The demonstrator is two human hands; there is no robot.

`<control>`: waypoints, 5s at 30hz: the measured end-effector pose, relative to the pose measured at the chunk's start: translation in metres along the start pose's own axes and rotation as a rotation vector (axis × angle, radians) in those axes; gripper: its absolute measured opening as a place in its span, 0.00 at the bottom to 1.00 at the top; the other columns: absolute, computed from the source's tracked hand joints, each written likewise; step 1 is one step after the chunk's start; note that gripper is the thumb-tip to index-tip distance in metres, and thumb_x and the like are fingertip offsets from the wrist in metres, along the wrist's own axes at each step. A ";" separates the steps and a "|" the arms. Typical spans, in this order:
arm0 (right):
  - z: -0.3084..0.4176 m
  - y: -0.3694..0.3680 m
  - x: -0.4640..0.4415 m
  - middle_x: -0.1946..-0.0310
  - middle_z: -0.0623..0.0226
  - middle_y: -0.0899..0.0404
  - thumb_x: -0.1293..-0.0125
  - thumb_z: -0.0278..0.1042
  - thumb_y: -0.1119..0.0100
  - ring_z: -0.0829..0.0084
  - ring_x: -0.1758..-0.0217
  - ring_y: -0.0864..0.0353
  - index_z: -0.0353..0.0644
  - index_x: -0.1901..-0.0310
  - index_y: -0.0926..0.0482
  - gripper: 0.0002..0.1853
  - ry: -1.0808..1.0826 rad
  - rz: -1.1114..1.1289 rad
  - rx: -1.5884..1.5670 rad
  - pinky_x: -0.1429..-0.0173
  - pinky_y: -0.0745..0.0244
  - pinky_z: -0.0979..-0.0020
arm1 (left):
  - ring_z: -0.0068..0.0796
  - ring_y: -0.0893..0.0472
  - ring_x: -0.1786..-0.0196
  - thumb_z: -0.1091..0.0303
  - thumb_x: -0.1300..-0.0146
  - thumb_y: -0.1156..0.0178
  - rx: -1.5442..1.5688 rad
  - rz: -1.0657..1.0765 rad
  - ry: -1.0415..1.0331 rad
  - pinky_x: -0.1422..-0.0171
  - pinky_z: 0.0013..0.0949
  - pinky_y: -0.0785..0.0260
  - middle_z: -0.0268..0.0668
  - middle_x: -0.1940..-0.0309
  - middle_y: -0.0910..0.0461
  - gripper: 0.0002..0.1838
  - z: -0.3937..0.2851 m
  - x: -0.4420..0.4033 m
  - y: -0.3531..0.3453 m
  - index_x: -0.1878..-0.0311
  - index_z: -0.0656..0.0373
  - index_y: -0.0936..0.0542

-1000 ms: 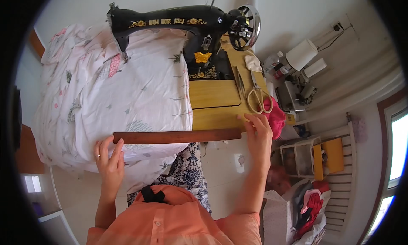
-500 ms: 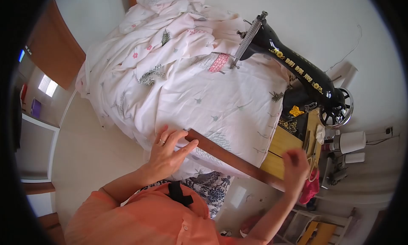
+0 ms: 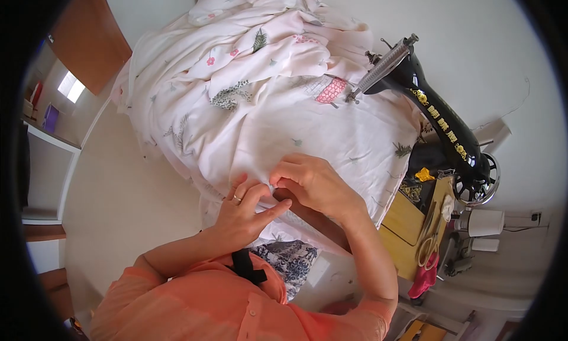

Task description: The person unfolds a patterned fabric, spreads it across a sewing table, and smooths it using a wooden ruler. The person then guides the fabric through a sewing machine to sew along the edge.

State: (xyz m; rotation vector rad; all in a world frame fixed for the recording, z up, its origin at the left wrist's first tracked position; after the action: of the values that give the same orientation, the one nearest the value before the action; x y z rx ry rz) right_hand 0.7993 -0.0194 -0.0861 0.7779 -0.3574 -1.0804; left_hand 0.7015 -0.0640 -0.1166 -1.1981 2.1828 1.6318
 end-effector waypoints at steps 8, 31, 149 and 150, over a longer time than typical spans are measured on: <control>0.014 0.001 0.000 0.70 0.66 0.24 0.51 0.19 0.38 0.62 0.63 0.24 0.42 0.69 0.23 0.08 0.125 -0.037 0.055 0.60 0.27 0.66 | 0.39 0.29 0.51 0.76 0.55 0.41 -0.005 -0.013 -0.016 0.38 0.57 0.40 0.38 0.57 0.31 0.26 -0.003 -0.004 0.004 0.49 0.46 0.20; 0.000 0.096 0.125 0.70 0.59 0.24 0.51 0.17 0.43 0.61 0.66 0.21 0.38 0.68 0.23 0.08 -0.322 -0.702 0.665 0.62 0.26 0.64 | 0.41 0.30 0.52 0.74 0.54 0.40 -0.055 0.047 -0.056 0.40 0.55 0.38 0.39 0.58 0.32 0.24 -0.008 -0.007 0.004 0.49 0.48 0.19; -0.212 0.146 0.029 0.67 0.55 0.24 0.54 0.35 0.34 0.56 0.52 0.27 0.34 0.76 0.24 0.12 -0.600 -0.791 0.500 0.48 0.34 0.56 | 0.25 0.27 0.63 0.70 0.59 0.38 0.073 0.296 -0.700 0.65 0.29 0.37 0.29 0.67 0.25 0.13 -0.008 -0.045 -0.002 0.66 0.58 0.18; -0.220 0.145 0.028 0.68 0.54 0.24 0.54 0.35 0.34 0.55 0.53 0.27 0.34 0.76 0.23 0.12 -0.573 -0.782 0.522 0.48 0.34 0.56 | 0.26 0.28 0.63 0.70 0.59 0.39 0.084 0.272 -0.705 0.66 0.29 0.38 0.30 0.68 0.26 0.10 -0.008 -0.047 0.000 0.69 0.58 0.20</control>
State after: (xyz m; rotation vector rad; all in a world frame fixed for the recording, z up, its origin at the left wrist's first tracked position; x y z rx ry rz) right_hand 1.0409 0.0766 -0.1358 1.1007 -0.8882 -2.0010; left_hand 0.7354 -0.0480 -0.0871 -0.2258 1.9546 1.6866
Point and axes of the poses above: each hand's wrist, its own x-axis away from the middle knuckle, its own y-axis out of the back of the hand, z = x × y, the point moved 9 cm from there along -x, towards the middle knuckle
